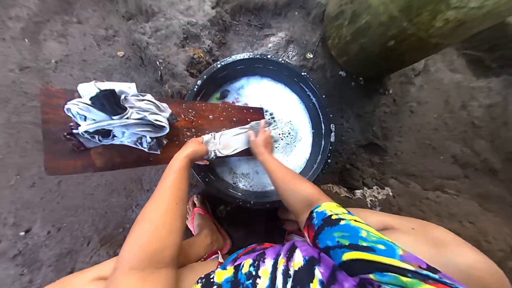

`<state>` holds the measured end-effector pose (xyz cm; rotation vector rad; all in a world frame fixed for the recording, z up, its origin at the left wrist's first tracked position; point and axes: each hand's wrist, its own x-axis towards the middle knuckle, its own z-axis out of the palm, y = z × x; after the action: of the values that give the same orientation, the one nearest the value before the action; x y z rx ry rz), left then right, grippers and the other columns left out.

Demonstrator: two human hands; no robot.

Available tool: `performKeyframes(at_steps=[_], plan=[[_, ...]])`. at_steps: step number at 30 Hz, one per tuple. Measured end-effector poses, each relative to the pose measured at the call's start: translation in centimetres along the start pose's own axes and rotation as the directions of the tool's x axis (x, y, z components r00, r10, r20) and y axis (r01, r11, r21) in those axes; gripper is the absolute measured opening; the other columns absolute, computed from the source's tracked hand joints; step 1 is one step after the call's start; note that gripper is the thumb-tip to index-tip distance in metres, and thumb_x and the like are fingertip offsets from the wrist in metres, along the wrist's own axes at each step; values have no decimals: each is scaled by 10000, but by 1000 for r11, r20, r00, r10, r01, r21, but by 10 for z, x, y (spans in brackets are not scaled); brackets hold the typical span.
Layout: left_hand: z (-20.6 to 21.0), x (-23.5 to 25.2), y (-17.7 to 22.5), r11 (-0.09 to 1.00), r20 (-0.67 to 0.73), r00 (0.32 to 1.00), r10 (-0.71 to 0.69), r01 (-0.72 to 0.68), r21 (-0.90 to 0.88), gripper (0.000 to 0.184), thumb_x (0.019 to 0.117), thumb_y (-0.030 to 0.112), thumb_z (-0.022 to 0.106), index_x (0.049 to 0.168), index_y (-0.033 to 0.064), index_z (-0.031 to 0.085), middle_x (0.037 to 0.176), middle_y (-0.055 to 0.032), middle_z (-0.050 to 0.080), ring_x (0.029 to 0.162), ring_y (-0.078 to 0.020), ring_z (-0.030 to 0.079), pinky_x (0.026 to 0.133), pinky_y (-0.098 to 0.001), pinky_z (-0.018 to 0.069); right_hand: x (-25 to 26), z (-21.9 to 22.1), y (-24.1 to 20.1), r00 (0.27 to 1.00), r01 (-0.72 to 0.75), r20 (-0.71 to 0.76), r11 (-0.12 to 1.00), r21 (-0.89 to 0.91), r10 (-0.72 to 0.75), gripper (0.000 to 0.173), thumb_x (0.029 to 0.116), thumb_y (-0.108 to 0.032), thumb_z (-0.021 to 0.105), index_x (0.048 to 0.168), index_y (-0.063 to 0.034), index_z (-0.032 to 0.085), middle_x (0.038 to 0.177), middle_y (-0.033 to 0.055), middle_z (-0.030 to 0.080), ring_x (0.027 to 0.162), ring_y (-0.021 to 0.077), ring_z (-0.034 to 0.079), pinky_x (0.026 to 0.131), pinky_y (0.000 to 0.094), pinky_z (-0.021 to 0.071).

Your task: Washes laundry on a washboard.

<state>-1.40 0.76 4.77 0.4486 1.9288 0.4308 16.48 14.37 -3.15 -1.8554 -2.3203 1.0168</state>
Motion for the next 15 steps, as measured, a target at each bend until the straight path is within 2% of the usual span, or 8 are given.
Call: performKeyframes(at_steps=[3,5,7,9,10,11,13,15], plan=[[2,0,0,1000,17,1000,8,-7,-20,492,933,-43,578,1414,42,523,1277,-234,633,1037,-331,694,876,-501,590,-57,23,-35,958,245,142,968,57,-251,810,1006,-520,573,1657,-192,220,1385,249,569,1101,417,669,872,606,570],[0,-4,-1,999,27,999,17,-17,-27,508,946,-51,566,1439,53,505,1313,-224,621,1069,-321,687,892,-490,588,-53,19,-26,946,278,162,960,41,-281,784,1009,-507,571,1652,-198,248,1399,248,568,1139,420,658,893,609,562],[1,-7,0,1000,17,999,28,-27,-14,508,949,-52,574,1441,51,503,1319,-223,618,1079,-320,685,901,-488,586,-22,-2,4,985,118,120,992,41,-122,770,1027,-483,551,1646,-143,244,1425,301,543,1211,477,617,956,646,526],[5,-10,4,999,-8,1000,30,-30,-30,479,966,-8,574,1437,40,507,1314,-232,619,1089,-323,679,914,-487,576,4,-28,29,983,-135,142,977,165,112,822,1028,-496,559,1645,-89,198,1435,319,534,1276,489,576,1027,658,481],[7,-12,8,997,-14,999,40,-41,-73,435,1012,72,550,1441,24,498,1324,-238,608,1108,-324,669,930,-483,570,9,-39,33,965,-234,186,924,302,184,812,1018,-477,592,1626,-76,234,1427,304,549,1300,456,568,1061,631,468],[12,-16,12,984,-13,998,58,-60,-169,425,1079,206,494,1452,4,479,1347,-247,582,1141,-329,645,954,-486,555,6,-48,31,951,-289,243,827,482,190,733,1015,-430,625,1578,-66,331,1405,282,564,1288,415,570,1060,603,469],[28,-24,26,898,-19,995,103,-101,-429,632,1107,501,366,1466,-9,470,1393,-244,568,1220,-339,615,1001,-504,535,-15,-63,14,938,-281,345,633,721,23,540,1031,-360,591,1471,-65,485,1286,214,626,1129,322,631,948,530,531],[48,-32,44,765,-5,984,179,-142,-628,791,1067,655,197,1465,28,469,1344,-201,604,1194,-305,618,991,-500,529,-39,-69,-12,902,-182,367,567,803,-229,493,1040,-312,548,1453,-52,475,1223,202,639,1039,285,652,889,486,560]])
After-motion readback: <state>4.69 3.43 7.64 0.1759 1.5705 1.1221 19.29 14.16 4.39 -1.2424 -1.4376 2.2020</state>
